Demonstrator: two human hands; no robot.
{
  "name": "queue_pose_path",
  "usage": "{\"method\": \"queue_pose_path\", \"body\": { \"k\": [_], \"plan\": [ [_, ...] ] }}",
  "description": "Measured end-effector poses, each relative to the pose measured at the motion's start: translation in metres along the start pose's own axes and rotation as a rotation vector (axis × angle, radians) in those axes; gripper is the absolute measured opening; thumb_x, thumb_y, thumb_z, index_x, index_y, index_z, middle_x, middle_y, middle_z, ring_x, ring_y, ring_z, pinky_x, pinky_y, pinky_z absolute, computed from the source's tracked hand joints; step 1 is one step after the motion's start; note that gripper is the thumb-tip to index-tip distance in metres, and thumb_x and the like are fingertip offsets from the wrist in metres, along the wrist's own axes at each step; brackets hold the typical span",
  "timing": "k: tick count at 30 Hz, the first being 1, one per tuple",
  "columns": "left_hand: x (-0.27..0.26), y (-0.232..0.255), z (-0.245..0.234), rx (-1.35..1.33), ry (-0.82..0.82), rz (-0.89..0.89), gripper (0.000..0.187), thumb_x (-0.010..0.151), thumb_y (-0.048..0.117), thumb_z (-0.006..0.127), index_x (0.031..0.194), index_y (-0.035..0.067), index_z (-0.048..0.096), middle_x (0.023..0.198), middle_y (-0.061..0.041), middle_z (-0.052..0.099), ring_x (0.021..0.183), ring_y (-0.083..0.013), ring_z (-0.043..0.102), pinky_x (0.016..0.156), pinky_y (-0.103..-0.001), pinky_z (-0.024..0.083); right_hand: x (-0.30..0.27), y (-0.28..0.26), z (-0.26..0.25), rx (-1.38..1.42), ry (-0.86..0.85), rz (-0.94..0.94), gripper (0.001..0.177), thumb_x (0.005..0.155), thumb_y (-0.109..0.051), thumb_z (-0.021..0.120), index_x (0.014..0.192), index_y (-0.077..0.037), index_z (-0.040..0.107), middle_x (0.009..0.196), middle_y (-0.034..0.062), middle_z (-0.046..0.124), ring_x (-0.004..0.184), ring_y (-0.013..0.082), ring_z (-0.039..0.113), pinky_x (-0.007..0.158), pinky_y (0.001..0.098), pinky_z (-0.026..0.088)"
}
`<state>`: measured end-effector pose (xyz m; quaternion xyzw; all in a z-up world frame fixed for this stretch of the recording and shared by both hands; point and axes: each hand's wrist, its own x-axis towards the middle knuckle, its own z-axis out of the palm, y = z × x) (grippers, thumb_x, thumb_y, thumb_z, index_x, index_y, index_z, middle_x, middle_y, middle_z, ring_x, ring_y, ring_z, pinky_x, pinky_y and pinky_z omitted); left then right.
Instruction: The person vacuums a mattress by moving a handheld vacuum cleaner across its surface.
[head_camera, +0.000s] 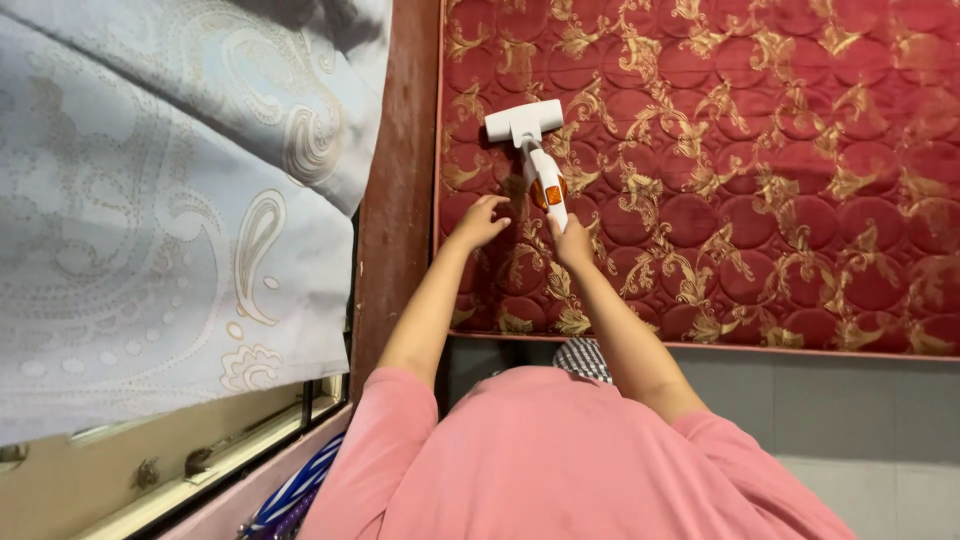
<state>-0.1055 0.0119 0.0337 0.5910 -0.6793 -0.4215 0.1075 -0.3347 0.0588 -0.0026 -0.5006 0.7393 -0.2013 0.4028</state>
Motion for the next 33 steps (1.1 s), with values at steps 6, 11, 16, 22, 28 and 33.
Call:
{"method": "queue_pose_path", "body": {
  "k": [6, 11, 16, 22, 28, 33],
  "plan": [
    [-0.009, 0.015, 0.001, 0.01, -0.035, -0.031, 0.053, 0.093, 0.023, 0.071, 0.143, 0.017, 0.055, 0.151, -0.006, 0.051, 0.129, -0.0255, 0.059, 0.107, -0.042, 0.049, -0.019, 0.003, -0.003, 0.001, 0.016, -0.012, 0.05, 0.103, -0.05, 0.054, 0.113, -0.002, 0.063, 0.092, 0.0196, 0.073, 0.08, 0.0336, 0.071, 0.072, 0.0473, 0.054],
    [-0.011, 0.011, 0.009, -0.073, -0.004, -0.008, 0.052, 0.093, 0.023, 0.071, 0.142, 0.017, 0.056, 0.151, -0.007, 0.051, 0.13, -0.0253, 0.059, 0.108, -0.041, 0.05, -0.031, 0.002, -0.007, 0.016, -0.023, 0.014, 0.05, 0.105, -0.049, 0.052, 0.113, 0.0, 0.061, 0.09, 0.0195, 0.073, 0.079, 0.0326, 0.072, 0.072, 0.0467, 0.055],
    [-0.015, -0.002, 0.032, -0.134, 0.011, -0.01, 0.05, 0.095, 0.026, 0.069, 0.143, 0.018, 0.057, 0.156, -0.007, 0.048, 0.132, -0.0254, 0.058, 0.11, -0.043, 0.047, -0.046, 0.001, -0.008, 0.046, 0.015, 0.0, 0.049, 0.103, -0.048, 0.054, 0.114, -0.001, 0.062, 0.092, 0.0199, 0.072, 0.08, 0.0328, 0.072, 0.074, 0.0467, 0.055],
    [-0.013, -0.003, 0.053, -0.108, -0.072, -0.05, 0.053, 0.098, 0.031, 0.067, 0.147, 0.017, 0.054, 0.154, -0.011, 0.048, 0.134, -0.0279, 0.055, 0.111, -0.045, 0.046, -0.07, 0.003, -0.006, 0.041, 0.039, 0.049, 0.048, 0.103, -0.048, 0.054, 0.115, -0.002, 0.062, 0.093, 0.0214, 0.073, 0.085, 0.0348, 0.073, 0.077, 0.0477, 0.055],
    [0.005, -0.01, 0.073, -0.115, -0.095, 0.064, 0.054, 0.098, 0.022, 0.066, 0.149, 0.01, 0.053, 0.149, -0.018, 0.056, 0.135, -0.0324, 0.056, 0.11, -0.042, 0.047, -0.104, 0.007, 0.009, 0.033, 0.138, 0.074, 0.048, 0.103, -0.047, 0.055, 0.112, -0.001, 0.061, 0.097, 0.0259, 0.073, 0.09, 0.0433, 0.072, 0.078, 0.0521, 0.055],
    [0.013, -0.013, 0.08, -0.131, -0.141, 0.093, 0.066, 0.088, 0.004, 0.06, 0.153, 0.009, 0.048, 0.15, -0.021, 0.055, 0.136, -0.0335, 0.056, 0.112, -0.039, 0.047, -0.127, -0.001, 0.017, 0.015, 0.191, 0.078, 0.046, 0.103, -0.047, 0.054, 0.112, -0.002, 0.06, 0.096, 0.0274, 0.072, 0.089, 0.0477, 0.069, 0.078, 0.0555, 0.053]
  ]
}}
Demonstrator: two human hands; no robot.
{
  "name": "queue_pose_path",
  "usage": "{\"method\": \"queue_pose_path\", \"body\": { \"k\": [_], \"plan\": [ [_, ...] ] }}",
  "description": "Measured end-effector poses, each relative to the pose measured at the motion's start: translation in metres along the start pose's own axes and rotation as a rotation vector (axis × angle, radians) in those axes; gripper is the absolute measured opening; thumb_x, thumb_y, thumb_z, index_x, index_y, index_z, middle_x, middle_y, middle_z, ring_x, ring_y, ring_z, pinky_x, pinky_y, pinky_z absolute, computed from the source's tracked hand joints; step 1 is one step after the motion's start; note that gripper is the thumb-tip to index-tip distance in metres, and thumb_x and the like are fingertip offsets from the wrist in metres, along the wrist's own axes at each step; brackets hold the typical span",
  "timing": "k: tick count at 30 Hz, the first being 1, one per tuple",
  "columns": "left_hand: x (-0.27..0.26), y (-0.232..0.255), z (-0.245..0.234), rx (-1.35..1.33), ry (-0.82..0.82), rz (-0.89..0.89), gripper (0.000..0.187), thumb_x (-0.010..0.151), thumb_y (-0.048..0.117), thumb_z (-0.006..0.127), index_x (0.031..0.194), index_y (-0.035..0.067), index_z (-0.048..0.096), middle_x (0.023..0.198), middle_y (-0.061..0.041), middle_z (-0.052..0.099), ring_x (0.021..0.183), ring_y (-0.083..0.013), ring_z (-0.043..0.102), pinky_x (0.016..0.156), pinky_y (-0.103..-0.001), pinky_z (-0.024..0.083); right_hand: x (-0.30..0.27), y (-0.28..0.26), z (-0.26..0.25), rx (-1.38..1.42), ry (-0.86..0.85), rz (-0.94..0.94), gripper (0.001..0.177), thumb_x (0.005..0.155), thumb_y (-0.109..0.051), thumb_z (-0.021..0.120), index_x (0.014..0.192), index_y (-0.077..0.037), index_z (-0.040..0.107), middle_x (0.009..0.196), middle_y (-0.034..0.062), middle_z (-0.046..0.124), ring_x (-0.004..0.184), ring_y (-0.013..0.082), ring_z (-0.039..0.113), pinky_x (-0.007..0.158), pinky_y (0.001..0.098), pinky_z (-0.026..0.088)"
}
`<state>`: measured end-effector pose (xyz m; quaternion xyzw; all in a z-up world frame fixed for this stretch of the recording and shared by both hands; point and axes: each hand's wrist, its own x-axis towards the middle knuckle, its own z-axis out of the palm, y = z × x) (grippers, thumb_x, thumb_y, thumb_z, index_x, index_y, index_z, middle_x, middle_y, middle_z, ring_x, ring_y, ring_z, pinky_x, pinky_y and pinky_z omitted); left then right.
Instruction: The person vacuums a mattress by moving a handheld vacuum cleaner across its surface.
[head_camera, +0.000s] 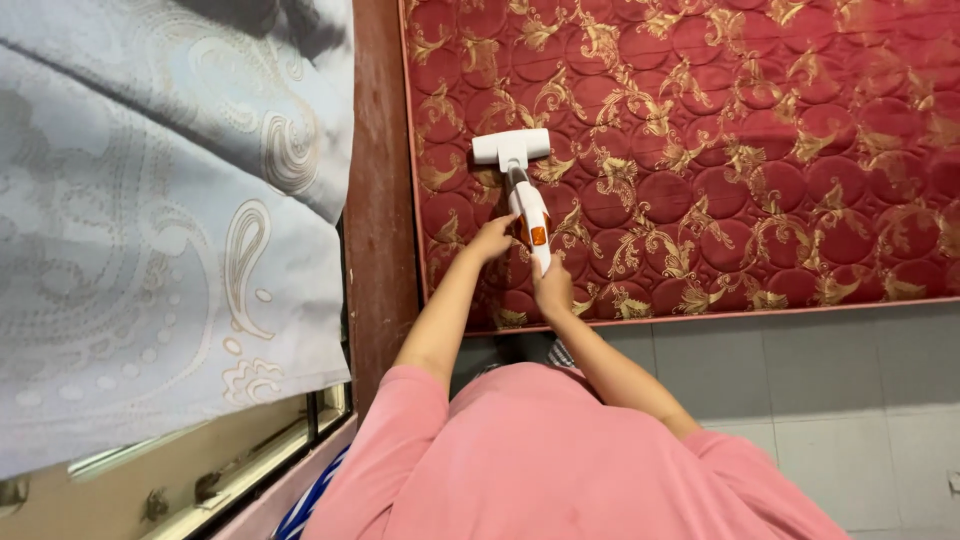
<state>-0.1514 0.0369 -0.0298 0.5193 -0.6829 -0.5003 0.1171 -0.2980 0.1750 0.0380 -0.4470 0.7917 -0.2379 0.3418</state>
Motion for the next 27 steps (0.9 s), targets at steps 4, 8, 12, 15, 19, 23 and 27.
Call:
{"method": "queue_pose_path", "body": {
  "k": [4, 8, 12, 15, 19, 23, 27],
  "plan": [
    [0.0, -0.005, -0.003, 0.059, 0.008, 0.014, 0.061, 0.092, 0.008, 0.064, 0.151, 0.009, 0.048, 0.15, -0.02, 0.055, 0.137, -0.034, 0.056, 0.114, -0.038, 0.045, -0.001, -0.007, 0.002, -0.01, -0.017, 0.042, 0.046, 0.103, -0.048, 0.054, 0.112, -0.002, 0.059, 0.098, 0.0279, 0.072, 0.091, 0.0484, 0.069, 0.079, 0.0562, 0.053],
    [0.007, -0.006, -0.006, 0.042, -0.043, -0.036, 0.07, 0.091, 0.004, 0.064, 0.156, 0.011, 0.039, 0.156, -0.019, 0.046, 0.14, -0.0327, 0.05, 0.115, -0.037, 0.042, 0.008, -0.01, 0.006, -0.012, -0.019, 0.041, 0.047, 0.103, -0.048, 0.054, 0.11, -0.002, 0.058, 0.099, 0.028, 0.072, 0.091, 0.0486, 0.069, 0.078, 0.056, 0.053],
    [0.016, -0.009, -0.008, -0.001, -0.054, 0.022, 0.082, 0.085, -0.01, 0.054, 0.16, 0.011, 0.031, 0.165, -0.015, 0.034, 0.147, -0.0316, 0.042, 0.118, -0.036, 0.039, 0.022, -0.009, 0.013, 0.003, -0.007, 0.017, 0.046, 0.103, -0.048, 0.054, 0.109, -0.003, 0.058, 0.098, 0.0276, 0.072, 0.091, 0.049, 0.068, 0.078, 0.056, 0.052],
    [0.028, -0.01, -0.011, -0.026, -0.067, -0.07, 0.086, 0.083, -0.014, 0.049, 0.162, 0.014, 0.03, 0.167, -0.011, 0.031, 0.148, -0.0297, 0.041, 0.117, -0.034, 0.041, 0.034, -0.011, 0.014, 0.022, 0.028, -0.05, 0.047, 0.103, -0.048, 0.054, 0.108, -0.002, 0.058, 0.099, 0.0273, 0.071, 0.09, 0.0487, 0.068, 0.077, 0.0558, 0.052],
    [0.044, -0.009, -0.013, -0.077, -0.065, -0.102, 0.092, 0.078, -0.019, 0.046, 0.161, 0.016, 0.028, 0.169, -0.006, 0.027, 0.148, -0.0271, 0.041, 0.113, -0.03, 0.045, 0.051, -0.021, 0.009, 0.018, -0.009, 0.025, 0.047, 0.103, -0.048, 0.054, 0.113, -0.003, 0.06, 0.095, 0.0255, 0.072, 0.089, 0.0455, 0.07, 0.077, 0.0539, 0.053],
    [0.057, 0.006, -0.02, -0.088, -0.016, -0.007, 0.093, 0.076, -0.02, 0.052, 0.161, 0.013, 0.031, 0.167, -0.008, 0.031, 0.148, -0.027, 0.04, 0.115, -0.029, 0.041, 0.078, -0.031, -0.001, 0.029, -0.006, 0.032, 0.046, 0.102, -0.048, 0.053, 0.112, -0.004, 0.06, 0.091, 0.0228, 0.072, 0.084, 0.042, 0.071, 0.073, 0.0526, 0.053],
    [0.068, 0.024, -0.033, -0.131, -0.018, -0.129, 0.09, 0.078, -0.019, 0.046, 0.16, 0.016, 0.037, 0.167, -0.004, 0.037, 0.144, -0.0241, 0.048, 0.11, -0.028, 0.046, 0.11, -0.039, -0.004, 0.049, 0.039, -0.044, 0.045, 0.105, -0.046, 0.053, 0.111, -0.002, 0.059, 0.089, 0.0224, 0.072, 0.08, 0.0404, 0.071, 0.07, 0.0509, 0.053]
  ]
}}
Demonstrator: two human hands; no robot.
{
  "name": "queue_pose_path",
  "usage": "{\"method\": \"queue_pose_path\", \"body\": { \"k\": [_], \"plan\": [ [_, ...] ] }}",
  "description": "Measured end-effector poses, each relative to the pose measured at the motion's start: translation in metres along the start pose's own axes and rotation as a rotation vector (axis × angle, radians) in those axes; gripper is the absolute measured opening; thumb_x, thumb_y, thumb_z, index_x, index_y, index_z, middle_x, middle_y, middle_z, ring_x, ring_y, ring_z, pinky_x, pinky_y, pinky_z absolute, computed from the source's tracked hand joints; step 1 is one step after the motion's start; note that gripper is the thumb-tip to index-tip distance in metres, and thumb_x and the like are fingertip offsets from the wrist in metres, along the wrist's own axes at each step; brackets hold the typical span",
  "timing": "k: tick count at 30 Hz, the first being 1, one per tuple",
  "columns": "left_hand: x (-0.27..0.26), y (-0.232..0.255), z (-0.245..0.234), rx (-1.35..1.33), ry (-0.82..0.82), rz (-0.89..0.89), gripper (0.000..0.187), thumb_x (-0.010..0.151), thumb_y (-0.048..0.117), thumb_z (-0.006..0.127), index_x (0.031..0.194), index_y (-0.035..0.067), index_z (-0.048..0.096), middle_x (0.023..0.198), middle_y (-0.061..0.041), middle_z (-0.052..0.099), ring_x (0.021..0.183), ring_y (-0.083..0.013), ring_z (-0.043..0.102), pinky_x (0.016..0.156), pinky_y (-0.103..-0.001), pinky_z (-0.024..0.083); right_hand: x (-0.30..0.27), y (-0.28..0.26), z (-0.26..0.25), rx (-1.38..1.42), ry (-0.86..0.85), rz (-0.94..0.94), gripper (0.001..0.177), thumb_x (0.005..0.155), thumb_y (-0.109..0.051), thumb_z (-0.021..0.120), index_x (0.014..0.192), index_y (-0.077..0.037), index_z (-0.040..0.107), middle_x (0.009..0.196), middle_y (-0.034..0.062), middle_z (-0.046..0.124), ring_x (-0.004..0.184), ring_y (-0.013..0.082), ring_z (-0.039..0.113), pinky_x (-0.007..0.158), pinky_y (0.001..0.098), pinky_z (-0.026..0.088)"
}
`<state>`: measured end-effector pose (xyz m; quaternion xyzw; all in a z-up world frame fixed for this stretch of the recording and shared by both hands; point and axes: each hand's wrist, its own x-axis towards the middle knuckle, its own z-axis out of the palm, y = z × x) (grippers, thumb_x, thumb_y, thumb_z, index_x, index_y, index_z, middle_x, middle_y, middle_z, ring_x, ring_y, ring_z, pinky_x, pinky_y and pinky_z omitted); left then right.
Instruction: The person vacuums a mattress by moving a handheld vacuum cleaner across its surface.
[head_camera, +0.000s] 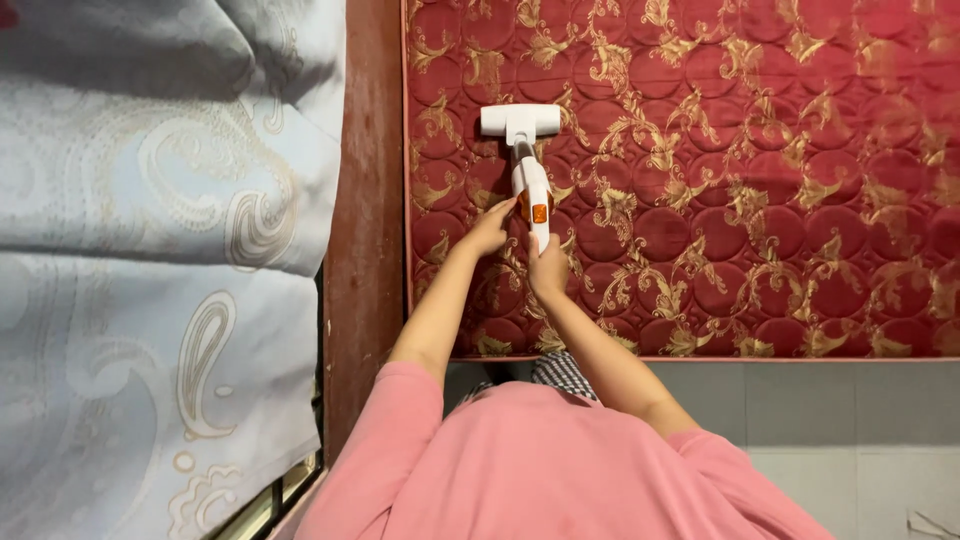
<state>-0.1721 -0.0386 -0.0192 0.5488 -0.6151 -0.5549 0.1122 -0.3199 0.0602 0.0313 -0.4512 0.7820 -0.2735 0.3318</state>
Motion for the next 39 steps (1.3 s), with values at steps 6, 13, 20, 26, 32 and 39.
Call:
{"method": "queue_pose_path", "body": {
  "k": [6, 13, 20, 26, 32, 39],
  "plan": [
    [0.039, -0.012, -0.006, -0.068, 0.004, 0.143, 0.092, 0.074, -0.022, 0.043, 0.159, 0.012, 0.035, 0.168, -0.008, 0.032, 0.152, -0.0247, 0.035, 0.118, -0.027, 0.037, 0.039, -0.011, -0.002, 0.003, -0.066, 0.051, 0.044, 0.105, -0.045, 0.052, 0.11, -0.002, 0.059, 0.087, 0.0225, 0.072, 0.078, 0.0404, 0.072, 0.071, 0.0512, 0.053],
    [0.063, -0.012, -0.013, -0.047, 0.004, 0.23, 0.09, 0.076, -0.02, 0.046, 0.159, 0.011, 0.036, 0.169, -0.008, 0.032, 0.154, -0.0259, 0.033, 0.122, -0.029, 0.031, 0.086, -0.014, -0.005, -0.002, 0.026, -0.015, 0.046, 0.102, -0.046, 0.054, 0.118, -0.004, 0.061, 0.098, 0.0265, 0.072, 0.092, 0.0477, 0.068, 0.078, 0.055, 0.052],
    [0.046, -0.006, -0.014, -0.16, 0.108, 0.162, 0.081, 0.085, -0.013, 0.054, 0.158, 0.017, 0.039, 0.166, -0.009, 0.034, 0.15, -0.0276, 0.038, 0.119, -0.035, 0.038, 0.123, -0.025, -0.007, -0.008, -0.016, -0.018, 0.048, 0.104, -0.049, 0.053, 0.113, -0.002, 0.06, 0.1, 0.0255, 0.073, 0.094, 0.0449, 0.071, 0.082, 0.0529, 0.053],
    [0.033, 0.001, -0.018, -0.217, 0.133, 0.098, 0.074, 0.092, -0.007, 0.058, 0.157, 0.023, 0.04, 0.165, -0.008, 0.035, 0.147, -0.0257, 0.043, 0.114, -0.036, 0.043, 0.145, -0.03, 0.0, -0.027, -0.007, -0.012, 0.048, 0.104, -0.049, 0.052, 0.115, -0.002, 0.059, 0.099, 0.0255, 0.073, 0.093, 0.0448, 0.071, 0.079, 0.053, 0.054],
    [0.01, 0.0, -0.036, -0.235, 0.178, 0.064, 0.074, 0.093, -0.007, 0.056, 0.157, 0.024, 0.039, 0.167, -0.007, 0.031, 0.149, -0.0251, 0.04, 0.115, -0.039, 0.043, 0.17, -0.038, -0.007, -0.002, -0.013, 0.027, 0.05, 0.106, -0.051, 0.049, 0.116, -0.003, 0.059, 0.099, 0.0217, 0.073, 0.092, 0.04, 0.072, 0.079, 0.0517, 0.055],
    [0.008, 0.001, -0.032, -0.15, 0.181, 0.114, 0.073, 0.093, -0.007, 0.057, 0.158, 0.021, 0.038, 0.167, -0.008, 0.031, 0.15, -0.0289, 0.037, 0.121, -0.04, 0.036, 0.156, -0.033, -0.016, 0.001, -0.031, 0.04, 0.049, 0.103, -0.051, 0.05, 0.119, -0.005, 0.058, 0.099, 0.0206, 0.073, 0.091, 0.0388, 0.073, 0.079, 0.0521, 0.055]
  ]
}}
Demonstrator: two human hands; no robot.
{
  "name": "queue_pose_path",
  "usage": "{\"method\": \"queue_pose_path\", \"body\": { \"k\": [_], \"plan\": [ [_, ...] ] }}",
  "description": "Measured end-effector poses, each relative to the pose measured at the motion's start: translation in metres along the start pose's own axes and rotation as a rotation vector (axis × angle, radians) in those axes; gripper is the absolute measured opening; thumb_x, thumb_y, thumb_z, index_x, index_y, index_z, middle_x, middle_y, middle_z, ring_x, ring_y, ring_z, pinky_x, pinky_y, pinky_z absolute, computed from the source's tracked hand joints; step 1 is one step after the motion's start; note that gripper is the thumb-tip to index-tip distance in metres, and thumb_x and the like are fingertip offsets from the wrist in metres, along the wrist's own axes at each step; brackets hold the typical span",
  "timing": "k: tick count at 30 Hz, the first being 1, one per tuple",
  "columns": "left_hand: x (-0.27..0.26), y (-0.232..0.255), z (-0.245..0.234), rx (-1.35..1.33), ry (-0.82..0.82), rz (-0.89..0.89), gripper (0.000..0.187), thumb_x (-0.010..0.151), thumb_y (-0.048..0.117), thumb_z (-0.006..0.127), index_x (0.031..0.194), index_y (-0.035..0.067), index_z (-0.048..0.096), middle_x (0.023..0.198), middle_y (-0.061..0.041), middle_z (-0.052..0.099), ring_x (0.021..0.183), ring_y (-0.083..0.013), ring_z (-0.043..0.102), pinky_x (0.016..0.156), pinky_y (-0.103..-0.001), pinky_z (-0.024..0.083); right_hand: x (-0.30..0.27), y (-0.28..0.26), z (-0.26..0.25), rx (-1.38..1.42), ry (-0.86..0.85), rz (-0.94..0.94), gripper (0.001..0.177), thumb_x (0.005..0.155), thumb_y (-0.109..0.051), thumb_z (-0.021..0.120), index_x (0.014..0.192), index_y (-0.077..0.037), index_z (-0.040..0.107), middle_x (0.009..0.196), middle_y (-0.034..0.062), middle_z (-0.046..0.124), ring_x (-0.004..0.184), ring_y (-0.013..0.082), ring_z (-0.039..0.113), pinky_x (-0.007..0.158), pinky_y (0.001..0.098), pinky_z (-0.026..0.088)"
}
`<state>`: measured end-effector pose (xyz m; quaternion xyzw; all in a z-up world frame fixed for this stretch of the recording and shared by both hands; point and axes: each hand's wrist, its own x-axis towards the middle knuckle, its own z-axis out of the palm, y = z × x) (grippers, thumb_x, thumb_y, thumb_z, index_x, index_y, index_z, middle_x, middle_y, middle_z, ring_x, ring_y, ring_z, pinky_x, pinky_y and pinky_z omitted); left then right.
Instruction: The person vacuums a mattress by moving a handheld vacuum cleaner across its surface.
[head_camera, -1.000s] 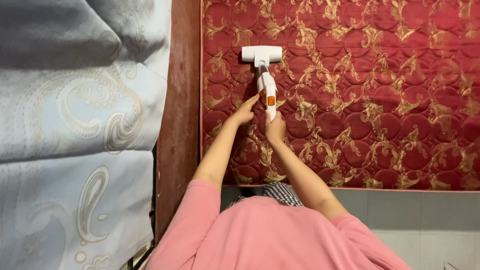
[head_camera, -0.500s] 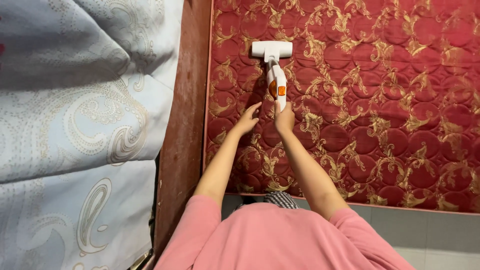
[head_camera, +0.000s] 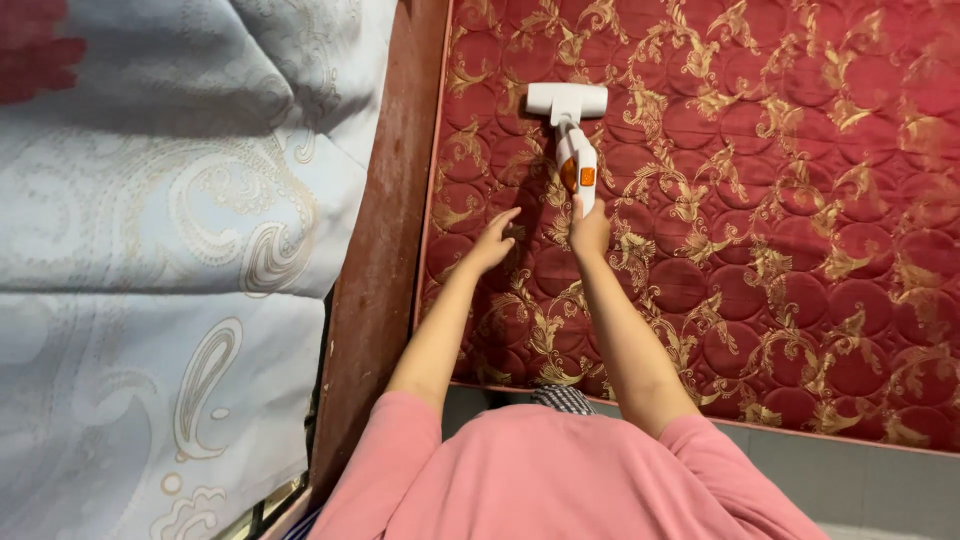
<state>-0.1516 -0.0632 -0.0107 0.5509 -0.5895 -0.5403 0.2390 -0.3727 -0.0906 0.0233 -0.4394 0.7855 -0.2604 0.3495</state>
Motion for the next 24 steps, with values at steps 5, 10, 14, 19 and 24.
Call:
{"method": "queue_pose_path", "body": {
  "k": [5, 10, 14, 19, 24],
  "plan": [
    [0.006, 0.006, 0.009, 0.019, -0.03, 0.044, 0.073, 0.091, -0.007, 0.056, 0.157, 0.02, 0.04, 0.166, -0.007, 0.033, 0.148, -0.029, 0.04, 0.12, -0.041, 0.038, -0.007, 0.026, 0.001, -0.029, 0.038, -0.021, 0.051, 0.105, -0.052, 0.051, 0.117, -0.003, 0.059, 0.103, 0.0245, 0.073, 0.095, 0.0434, 0.071, 0.082, 0.0533, 0.054],
    [0.009, 0.009, 0.015, 0.129, -0.048, 0.16, 0.074, 0.091, -0.007, 0.058, 0.158, 0.019, 0.04, 0.165, -0.008, 0.034, 0.151, -0.0303, 0.036, 0.122, -0.042, 0.034, -0.013, 0.049, -0.008, -0.054, 0.051, -0.021, 0.054, 0.103, -0.053, 0.052, 0.118, -0.003, 0.061, 0.105, 0.0254, 0.072, 0.098, 0.0451, 0.069, 0.084, 0.0541, 0.052],
    [0.001, 0.011, 0.019, 0.105, -0.08, 0.157, 0.072, 0.092, -0.007, 0.057, 0.157, 0.019, 0.039, 0.166, -0.008, 0.033, 0.151, -0.0288, 0.036, 0.122, -0.039, 0.035, -0.023, 0.062, -0.018, -0.015, 0.016, -0.034, 0.056, 0.102, -0.053, 0.052, 0.118, -0.001, 0.062, 0.104, 0.0254, 0.072, 0.098, 0.0438, 0.07, 0.086, 0.0529, 0.053],
    [-0.015, 0.01, 0.021, 0.058, -0.122, 0.094, 0.072, 0.089, -0.006, 0.053, 0.155, 0.021, 0.04, 0.166, -0.005, 0.033, 0.148, -0.0259, 0.042, 0.11, -0.04, 0.046, -0.036, 0.082, -0.019, 0.04, 0.02, -0.091, 0.055, 0.104, -0.05, 0.053, 0.118, 0.002, 0.063, 0.107, 0.0279, 0.071, 0.1, 0.0443, 0.069, 0.088, 0.0513, 0.053],
    [-0.026, 0.002, 0.01, 0.193, -0.082, 0.216, 0.072, 0.091, -0.005, 0.058, 0.157, 0.017, 0.041, 0.165, -0.01, 0.036, 0.152, -0.0289, 0.034, 0.124, -0.04, 0.03, -0.052, 0.095, -0.024, 0.065, -0.049, -0.046, 0.054, 0.105, -0.048, 0.05, 0.118, 0.003, 0.06, 0.104, 0.0248, 0.071, 0.094, 0.039, 0.072, 0.084, 0.049, 0.055]
  ]
}}
